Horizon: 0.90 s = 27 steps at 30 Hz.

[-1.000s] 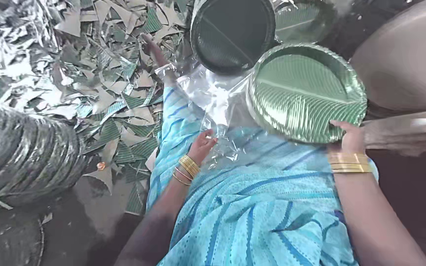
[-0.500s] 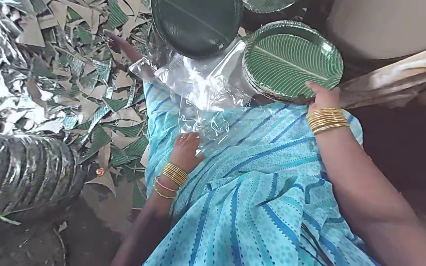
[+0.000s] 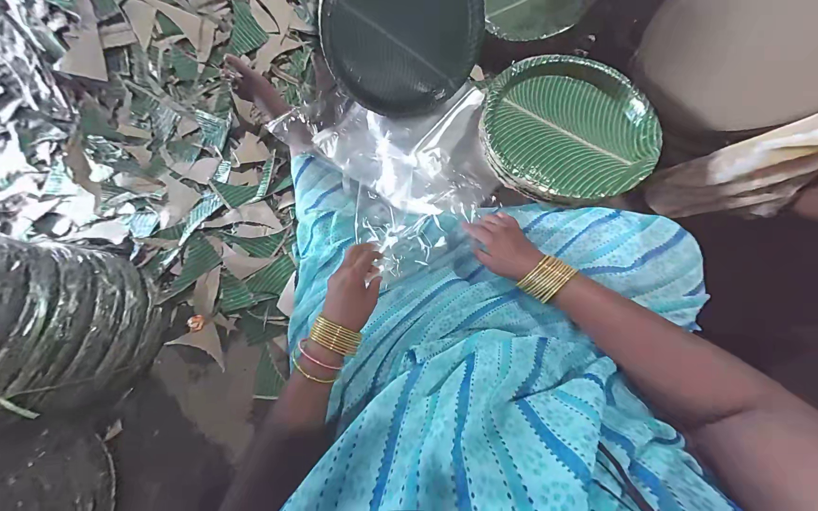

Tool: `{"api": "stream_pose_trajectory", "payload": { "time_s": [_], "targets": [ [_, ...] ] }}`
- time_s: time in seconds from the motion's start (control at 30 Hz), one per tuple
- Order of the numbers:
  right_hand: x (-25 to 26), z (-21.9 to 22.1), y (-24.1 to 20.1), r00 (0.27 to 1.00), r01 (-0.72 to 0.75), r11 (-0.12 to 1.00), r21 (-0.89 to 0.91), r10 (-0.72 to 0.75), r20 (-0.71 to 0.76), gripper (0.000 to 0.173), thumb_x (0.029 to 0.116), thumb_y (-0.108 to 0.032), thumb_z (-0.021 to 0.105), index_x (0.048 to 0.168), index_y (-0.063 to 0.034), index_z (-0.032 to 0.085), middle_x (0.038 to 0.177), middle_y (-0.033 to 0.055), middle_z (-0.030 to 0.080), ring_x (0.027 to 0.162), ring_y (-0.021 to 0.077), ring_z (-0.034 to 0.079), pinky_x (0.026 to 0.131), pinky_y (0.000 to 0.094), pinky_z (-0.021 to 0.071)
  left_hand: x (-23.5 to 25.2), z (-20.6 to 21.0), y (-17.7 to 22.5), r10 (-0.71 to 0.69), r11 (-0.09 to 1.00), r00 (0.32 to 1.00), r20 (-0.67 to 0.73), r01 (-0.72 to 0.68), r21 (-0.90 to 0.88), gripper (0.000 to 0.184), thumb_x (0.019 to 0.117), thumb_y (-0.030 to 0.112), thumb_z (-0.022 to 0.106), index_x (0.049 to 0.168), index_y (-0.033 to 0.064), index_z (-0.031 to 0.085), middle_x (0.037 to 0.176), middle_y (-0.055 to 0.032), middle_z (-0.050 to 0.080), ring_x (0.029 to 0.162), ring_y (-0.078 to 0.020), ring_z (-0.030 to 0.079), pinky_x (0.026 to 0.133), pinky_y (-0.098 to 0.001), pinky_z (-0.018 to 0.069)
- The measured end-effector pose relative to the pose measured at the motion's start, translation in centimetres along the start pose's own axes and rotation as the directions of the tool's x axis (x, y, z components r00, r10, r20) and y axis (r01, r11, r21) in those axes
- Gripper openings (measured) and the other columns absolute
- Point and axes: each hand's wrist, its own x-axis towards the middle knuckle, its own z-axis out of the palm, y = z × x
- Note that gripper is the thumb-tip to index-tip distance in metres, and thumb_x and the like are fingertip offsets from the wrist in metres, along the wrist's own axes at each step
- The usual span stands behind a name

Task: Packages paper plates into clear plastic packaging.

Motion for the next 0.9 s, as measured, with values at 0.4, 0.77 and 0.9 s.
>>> {"api": "stream_pose_trajectory", "payload": {
  "time_s": [0.4, 0.77, 0.9],
  "targets": [
    [5.4, -14.5, -4.3, 0.692, 0.326, 0.936, 0.132, -0.141, -0.708, 0.02, 0.0869, -0.001, 0.071, 0.106, 0.006, 0.072, 0.102, 0.0219, 0.071, 0.098, 0.0331, 0.069, 0.091, 0.0507, 0.0553, 5.2, -15.9, 2.0, 0.42, 0.907, 0.649, -0.634, -0.297, 0.297, 0.024, 0.0977, -0.003, 0.052, 0.102, -0.0033, 0.076, 0.115, -0.0212, 0.071, 0.109, -0.032, 0.069, 0.099, -0.0472, 0.0538],
    [2.7, -6.1, -2.1, 0.491, 0.328, 0.902, -0.281, -0.417, -0.765, 0.018, 0.0978, -0.017, 0.063, 0.095, -0.0091, 0.079, 0.096, 0.0145, 0.072, 0.105, 0.0341, 0.067, 0.093, 0.0474, 0.053, -2.4, -6.5, -0.9, 0.473, 0.878, 0.424, -0.773, -0.306, 0.369, 0.009, 0.0981, 0.012, 0.063, 0.096, 0.011, 0.072, 0.099, -0.0056, 0.074, 0.101, -0.0158, 0.069, 0.095, -0.0298, 0.0533],
    [2.9, -1.7, 0.9, 0.677, 0.325, 0.895, -0.305, -0.446, -0.586, 0.023, 0.0972, -0.014, 0.056, 0.097, -0.0065, 0.078, 0.094, 0.018, 0.073, 0.1, 0.0407, 0.07, 0.087, 0.0599, 0.0526, -1.7, -0.2, -5.0, 0.347, 0.935, 0.566, -0.748, -0.142, 0.326, 0.022, 0.0973, 0.011, 0.062, 0.115, 0.001, 0.069, 0.093, -0.0131, 0.076, 0.093, -0.0219, 0.073, 0.098, -0.0361, 0.0525]
  ]
}}
